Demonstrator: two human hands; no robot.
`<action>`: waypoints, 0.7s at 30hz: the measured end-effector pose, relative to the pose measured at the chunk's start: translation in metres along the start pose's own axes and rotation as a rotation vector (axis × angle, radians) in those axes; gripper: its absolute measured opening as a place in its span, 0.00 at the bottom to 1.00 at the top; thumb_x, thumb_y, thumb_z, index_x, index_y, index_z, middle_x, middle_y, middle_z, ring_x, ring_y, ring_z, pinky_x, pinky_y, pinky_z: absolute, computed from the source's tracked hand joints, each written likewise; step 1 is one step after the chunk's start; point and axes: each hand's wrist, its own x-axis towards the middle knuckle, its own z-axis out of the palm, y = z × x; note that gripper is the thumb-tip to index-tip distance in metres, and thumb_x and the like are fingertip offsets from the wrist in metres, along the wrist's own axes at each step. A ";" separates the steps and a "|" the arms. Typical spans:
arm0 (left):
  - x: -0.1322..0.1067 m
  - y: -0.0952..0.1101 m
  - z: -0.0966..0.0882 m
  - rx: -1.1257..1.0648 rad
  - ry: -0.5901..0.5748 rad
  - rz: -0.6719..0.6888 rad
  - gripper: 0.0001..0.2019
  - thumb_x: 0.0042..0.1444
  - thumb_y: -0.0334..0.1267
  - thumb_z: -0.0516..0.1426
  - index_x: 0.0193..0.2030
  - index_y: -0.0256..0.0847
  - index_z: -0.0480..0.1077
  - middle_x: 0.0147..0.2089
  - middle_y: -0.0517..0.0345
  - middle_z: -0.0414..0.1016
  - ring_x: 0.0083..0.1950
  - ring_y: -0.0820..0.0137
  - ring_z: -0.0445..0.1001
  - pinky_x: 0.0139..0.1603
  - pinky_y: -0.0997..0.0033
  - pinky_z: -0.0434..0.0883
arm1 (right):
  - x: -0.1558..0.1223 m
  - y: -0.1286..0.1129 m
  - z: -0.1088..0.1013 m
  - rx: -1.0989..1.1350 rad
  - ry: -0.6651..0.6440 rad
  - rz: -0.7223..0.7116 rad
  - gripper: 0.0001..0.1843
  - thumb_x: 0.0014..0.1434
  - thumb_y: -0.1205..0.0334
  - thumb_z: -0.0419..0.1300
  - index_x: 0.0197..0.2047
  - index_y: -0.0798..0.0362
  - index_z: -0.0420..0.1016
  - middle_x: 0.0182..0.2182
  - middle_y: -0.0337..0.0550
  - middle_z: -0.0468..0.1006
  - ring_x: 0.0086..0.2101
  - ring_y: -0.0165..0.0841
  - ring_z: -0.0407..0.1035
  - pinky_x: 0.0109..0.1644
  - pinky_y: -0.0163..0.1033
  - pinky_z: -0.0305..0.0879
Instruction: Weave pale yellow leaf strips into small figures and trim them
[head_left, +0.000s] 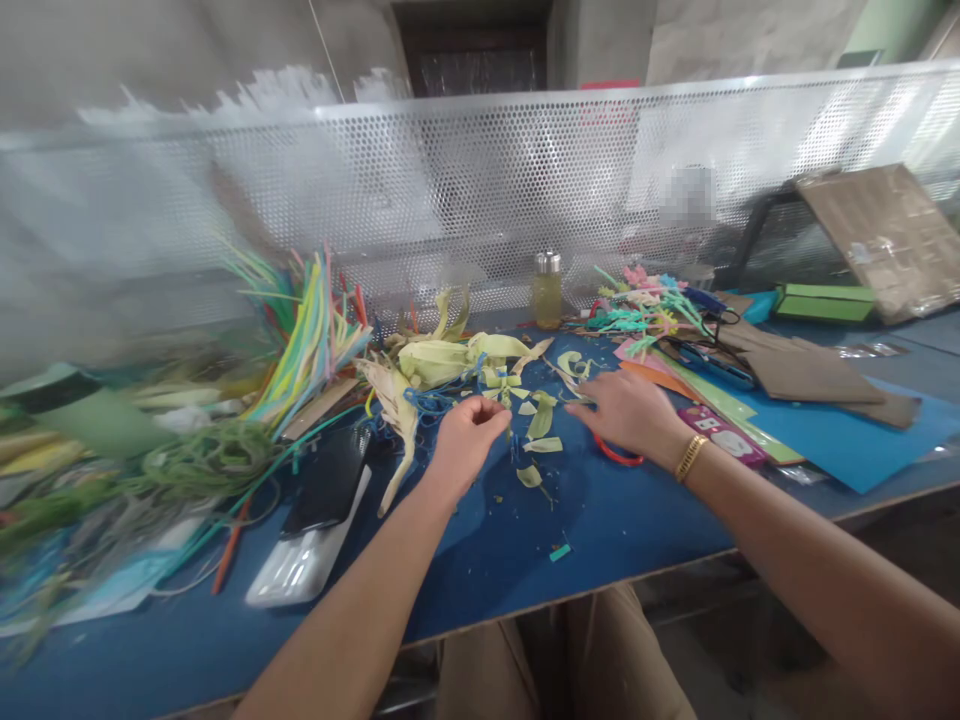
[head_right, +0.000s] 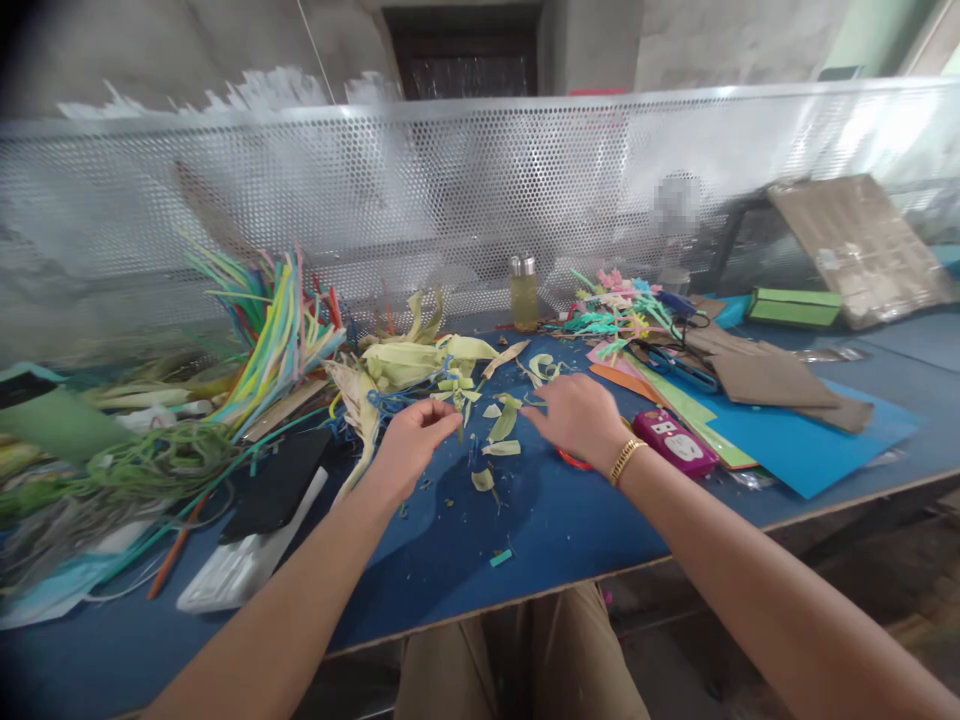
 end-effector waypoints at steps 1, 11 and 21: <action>0.000 -0.002 0.000 0.018 -0.005 0.018 0.07 0.43 0.39 0.64 0.25 0.38 0.72 0.22 0.63 0.68 0.24 0.75 0.60 0.27 0.76 0.56 | 0.004 -0.010 0.000 0.216 -0.009 -0.042 0.22 0.63 0.45 0.52 0.41 0.53 0.78 0.41 0.53 0.79 0.44 0.44 0.71 0.47 0.45 0.64; 0.005 -0.004 -0.003 0.076 0.015 0.090 0.12 0.48 0.47 0.62 0.29 0.39 0.71 0.26 0.62 0.69 0.29 0.72 0.64 0.32 0.72 0.60 | 0.052 -0.057 0.045 1.292 -0.023 -0.049 0.19 0.48 0.47 0.65 0.23 0.54 0.68 0.21 0.34 0.67 0.24 0.25 0.58 0.32 0.35 0.57; 0.013 -0.015 -0.002 -0.136 0.109 0.161 0.11 0.48 0.45 0.64 0.27 0.39 0.71 0.25 0.64 0.67 0.28 0.74 0.60 0.33 0.73 0.59 | 0.043 -0.063 0.058 1.389 -0.008 -0.050 0.15 0.45 0.51 0.67 0.28 0.54 0.72 0.24 0.35 0.70 0.28 0.27 0.62 0.36 0.36 0.59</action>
